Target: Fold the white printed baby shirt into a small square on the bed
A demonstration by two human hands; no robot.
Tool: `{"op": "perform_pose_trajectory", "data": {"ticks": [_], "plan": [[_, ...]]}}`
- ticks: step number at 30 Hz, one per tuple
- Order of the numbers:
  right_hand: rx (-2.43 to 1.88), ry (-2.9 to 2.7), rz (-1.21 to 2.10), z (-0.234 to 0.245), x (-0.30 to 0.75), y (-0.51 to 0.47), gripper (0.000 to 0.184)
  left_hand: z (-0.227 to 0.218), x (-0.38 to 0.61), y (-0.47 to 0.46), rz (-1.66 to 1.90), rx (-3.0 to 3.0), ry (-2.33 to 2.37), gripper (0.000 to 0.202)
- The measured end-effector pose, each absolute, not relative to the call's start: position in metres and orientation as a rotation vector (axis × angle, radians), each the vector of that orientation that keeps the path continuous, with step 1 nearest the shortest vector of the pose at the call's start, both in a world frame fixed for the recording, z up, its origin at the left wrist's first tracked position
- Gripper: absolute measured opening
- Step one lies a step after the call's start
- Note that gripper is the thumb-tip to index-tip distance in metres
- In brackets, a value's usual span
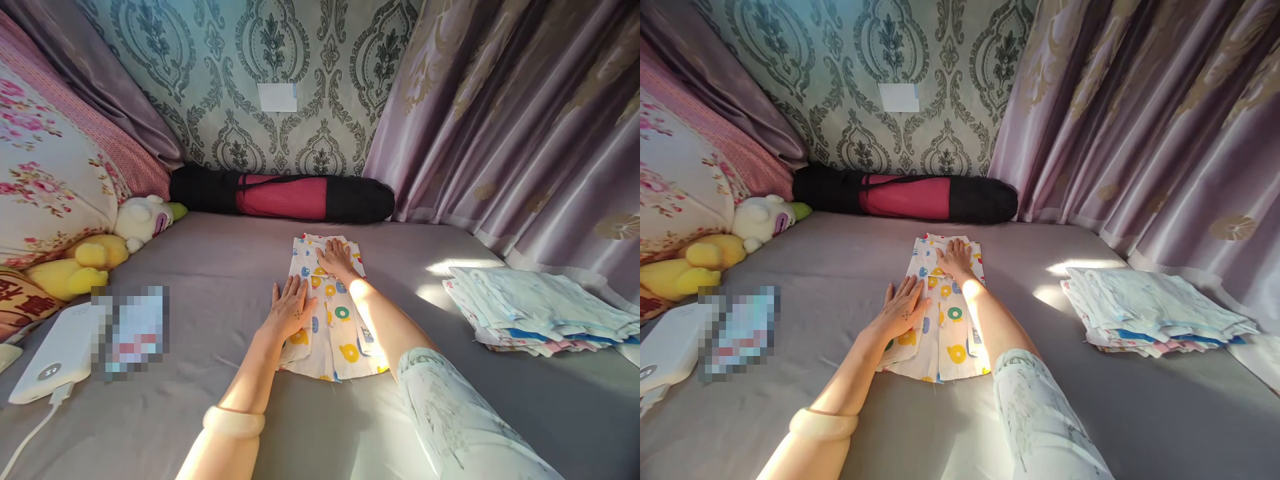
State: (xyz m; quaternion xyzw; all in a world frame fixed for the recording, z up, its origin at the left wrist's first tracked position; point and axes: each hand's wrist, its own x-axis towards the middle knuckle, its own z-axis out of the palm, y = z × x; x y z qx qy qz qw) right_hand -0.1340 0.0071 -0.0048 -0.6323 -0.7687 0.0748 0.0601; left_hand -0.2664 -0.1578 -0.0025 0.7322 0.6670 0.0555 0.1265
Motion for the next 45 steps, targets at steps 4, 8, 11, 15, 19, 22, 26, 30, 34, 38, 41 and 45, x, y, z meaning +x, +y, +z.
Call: {"op": "perform_pose_trajectory", "data": {"ticks": [4,8,11,15,19,22,26,30,34,38,41,45], "plan": [[-1.875,-2.381,0.337,-0.001,-0.123,0.019,0.072,-0.006,-0.268,-0.157,0.149,2.140,1.939,0.063],[-1.832,-2.345,0.217,-0.003,-0.103,0.027,0.067,-0.006,-0.267,-0.157,0.127,2.143,1.947,0.064],[-1.876,-2.294,0.162,-0.011,-0.093,0.027,0.066,-0.004,-0.266,-0.157,0.116,2.133,1.952,0.064],[-1.897,-2.296,0.193,-0.013,-0.090,0.026,0.065,0.002,-0.265,-0.159,0.105,2.117,1.946,0.063],[-1.887,-2.315,0.220,0.000,-0.096,0.017,0.065,0.003,-0.264,-0.159,0.107,2.111,1.942,0.063],[-1.742,-2.410,0.147,0.004,-0.105,0.003,0.067,0.002,-0.264,-0.159,0.113,2.107,1.947,0.064],[-1.643,-2.539,0.236,-0.006,-0.113,-0.010,0.068,0.004,-0.264,-0.159,0.110,2.091,1.940,0.065],[-1.661,-2.552,0.295,-0.009,-0.112,-0.009,0.069,0.003,-0.264,-0.159,0.120,2.097,1.940,0.064],[-1.650,-2.548,0.295,-0.001,-0.116,-0.014,0.069,-0.001,-0.265,-0.158,0.133,2.112,1.951,0.065],[-1.523,-2.601,0.238,0.002,-0.127,-0.031,0.066,-0.004,-0.265,-0.157,0.126,2.100,1.951,0.068],[-1.519,-2.653,0.278,0.000,-0.134,-0.039,0.063,-0.005,-0.265,-0.156,0.131,2.105,1.955,0.069],[-1.520,-2.671,0.303,0.003,-0.134,-0.041,0.063,-0.005,-0.266,-0.157,0.134,2.116,1.942,0.068]]}}
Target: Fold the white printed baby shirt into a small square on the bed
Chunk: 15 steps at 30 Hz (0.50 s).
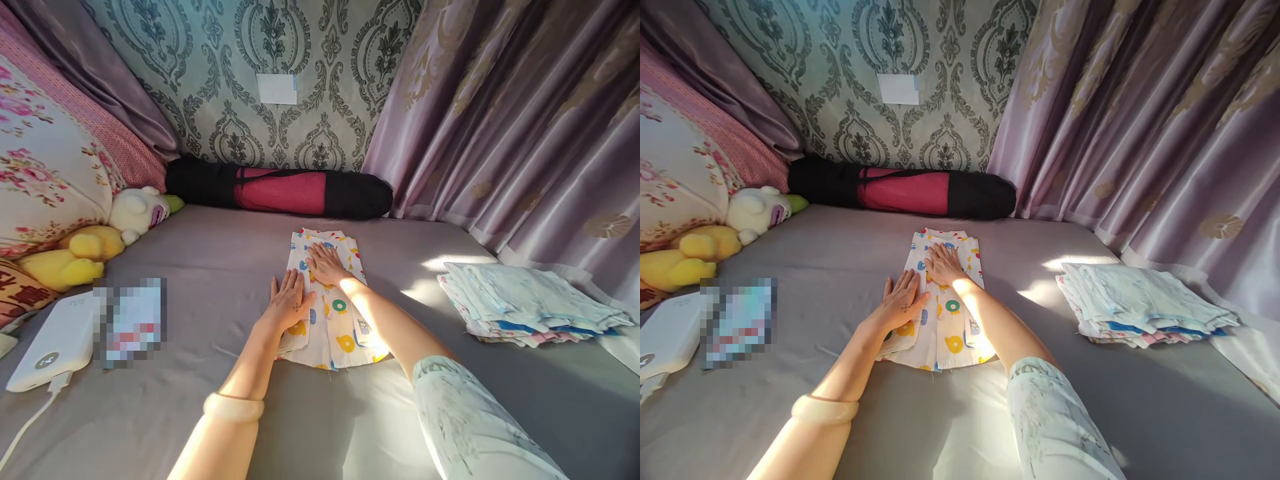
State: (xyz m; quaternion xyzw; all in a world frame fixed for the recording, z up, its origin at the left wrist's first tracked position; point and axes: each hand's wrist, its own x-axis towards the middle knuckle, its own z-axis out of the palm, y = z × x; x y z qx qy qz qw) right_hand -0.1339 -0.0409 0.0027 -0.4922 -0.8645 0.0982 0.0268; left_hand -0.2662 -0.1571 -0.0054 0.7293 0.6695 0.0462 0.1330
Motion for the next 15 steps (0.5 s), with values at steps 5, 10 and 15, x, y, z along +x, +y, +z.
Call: {"op": "perform_pose_trajectory", "data": {"ticks": [5,10,15], "plan": [[-1.580,-2.572,0.198,0.007,-0.114,-0.045,0.063,-0.007,-0.267,-0.159,0.197,2.195,1.952,0.066],[-1.757,-2.522,0.277,0.003,-0.093,-0.053,0.065,-0.005,-0.264,-0.162,0.150,2.232,1.954,0.065],[-1.706,-2.487,0.443,0.010,-0.083,-0.056,0.064,-0.004,-0.261,-0.163,0.068,2.225,1.968,0.069]]}}
